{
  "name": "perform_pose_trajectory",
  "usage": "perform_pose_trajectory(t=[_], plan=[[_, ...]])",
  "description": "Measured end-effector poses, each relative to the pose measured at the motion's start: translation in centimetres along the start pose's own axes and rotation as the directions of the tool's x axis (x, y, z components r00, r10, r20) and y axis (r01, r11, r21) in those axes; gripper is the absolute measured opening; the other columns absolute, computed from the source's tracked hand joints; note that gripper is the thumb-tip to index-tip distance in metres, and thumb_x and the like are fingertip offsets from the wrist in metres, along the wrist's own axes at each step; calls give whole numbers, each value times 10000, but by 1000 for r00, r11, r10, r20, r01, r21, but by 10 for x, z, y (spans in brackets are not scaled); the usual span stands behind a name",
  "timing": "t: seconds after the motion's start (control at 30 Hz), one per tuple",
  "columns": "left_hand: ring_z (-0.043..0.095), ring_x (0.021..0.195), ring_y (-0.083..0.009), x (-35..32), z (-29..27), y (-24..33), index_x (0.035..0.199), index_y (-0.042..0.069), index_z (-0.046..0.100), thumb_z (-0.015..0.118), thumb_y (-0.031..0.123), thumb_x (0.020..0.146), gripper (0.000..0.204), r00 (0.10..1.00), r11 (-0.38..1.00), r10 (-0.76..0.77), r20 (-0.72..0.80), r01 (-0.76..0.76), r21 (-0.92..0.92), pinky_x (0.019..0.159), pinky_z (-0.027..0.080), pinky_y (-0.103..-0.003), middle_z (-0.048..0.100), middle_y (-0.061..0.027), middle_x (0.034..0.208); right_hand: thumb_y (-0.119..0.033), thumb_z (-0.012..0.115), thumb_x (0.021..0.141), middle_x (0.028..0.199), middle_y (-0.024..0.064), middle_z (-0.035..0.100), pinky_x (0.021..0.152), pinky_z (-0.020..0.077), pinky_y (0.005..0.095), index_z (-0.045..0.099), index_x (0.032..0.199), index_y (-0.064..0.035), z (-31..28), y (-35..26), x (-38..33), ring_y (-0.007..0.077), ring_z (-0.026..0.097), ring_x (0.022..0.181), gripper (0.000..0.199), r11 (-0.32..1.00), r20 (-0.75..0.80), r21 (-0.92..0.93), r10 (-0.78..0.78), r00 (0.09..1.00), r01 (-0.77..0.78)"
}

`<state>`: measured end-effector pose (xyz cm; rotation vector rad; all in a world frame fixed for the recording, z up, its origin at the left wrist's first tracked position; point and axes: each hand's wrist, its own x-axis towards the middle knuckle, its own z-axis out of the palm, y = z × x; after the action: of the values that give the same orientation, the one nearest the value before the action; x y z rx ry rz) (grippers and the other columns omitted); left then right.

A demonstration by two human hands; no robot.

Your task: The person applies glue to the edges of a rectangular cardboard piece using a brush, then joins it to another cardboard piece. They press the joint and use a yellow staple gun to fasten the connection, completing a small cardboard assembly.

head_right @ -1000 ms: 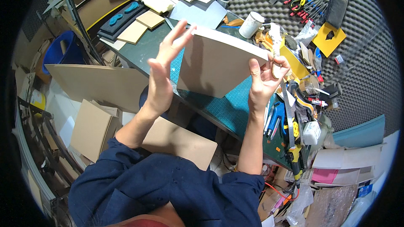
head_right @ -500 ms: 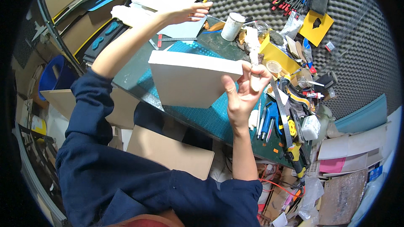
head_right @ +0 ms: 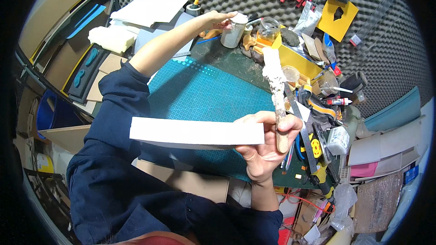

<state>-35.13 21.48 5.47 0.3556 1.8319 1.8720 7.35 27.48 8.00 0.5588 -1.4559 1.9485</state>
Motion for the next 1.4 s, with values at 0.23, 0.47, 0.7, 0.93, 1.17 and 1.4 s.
perform_pose_trajectory(t=[0.23, 0.47, 0.7, 0.93, 1.17, 1.4], plan=[[684, 876, -128, 6, -9, 3, 1111, -21, 594, 651, 143, 940, 244, 990, 983, -59, 131, 81, -166, 855, 592, -191, 656, -85, 1004, -94, 846, 761, 1046, 161, 578, 823, 551, 395, 252, 1170, -147, -1, 6, 2, 273, 633, 920, 724, 999, 7, 23, -34, 999, 34], [691, 984, -222, -24, -27, 10, 1205, -93, 479, 532, 72, 984, 280, 978, 995, 28, 206, -7, -101, 922, 589, -274, 624, -205, 1106, -70, 831, 770, 1055, 187, 572, 823, 560, 386, 242, 1181, -140, -3, 7, 5, 279, 636, 928, 721, 999, 47, 12, -45, 998, 44], [689, 888, -238, -32, -30, -12, 1357, 145, 529, 594, 171, 960, 402, 546, -1, 731, 410, -600, 800, 773, 582, -361, 599, -143, 1159, -72, 828, 774, 1056, 193, 573, 823, 563, 380, 244, 1190, -138, -3, 10, 7, 278, 643, 927, 720, 998, 43, 34, -61, 997, 60], [672, 839, -208, -29, -27, -21, 1133, 142, 703, 676, 288, 886, 288, 365, -285, 817, 446, -418, 863, 664, 549, -320, 641, -17, 1021, -74, 830, 772, 1060, 199, 573, 819, 564, 377, 242, 1198, -129, -5, 10, 8, 277, 645, 928, 728, 997, 58, 23, -70, 996, 68], [634, 839, -197, -41, -29, -8, 940, 117, 677, 703, 386, 850, 285, 330, -466, 776, 538, -274, 841, 736, 510, -327, 624, -12, 909, -62, 826, 773, 1075, 200, 573, 825, 558, 375, 255, 1202, -119, -2, 15, 8, 265, 643, 919, 716, 995, 16, 36, -95, 995, 94], [650, 755, -267, -132, -49, 12, 921, 46, 632, 649, 252, 930, 207, 423, -148, 828, 369, -469, 871, 635, 510, -357, 647, -121, 833, -22, 771, 809, 1145, 178, 550, 891, 466, 301, 254, 1221, -135, 0, 11, 8, 179, 584, 985, 671, 996, 37, -5, -84, 996, 84]])
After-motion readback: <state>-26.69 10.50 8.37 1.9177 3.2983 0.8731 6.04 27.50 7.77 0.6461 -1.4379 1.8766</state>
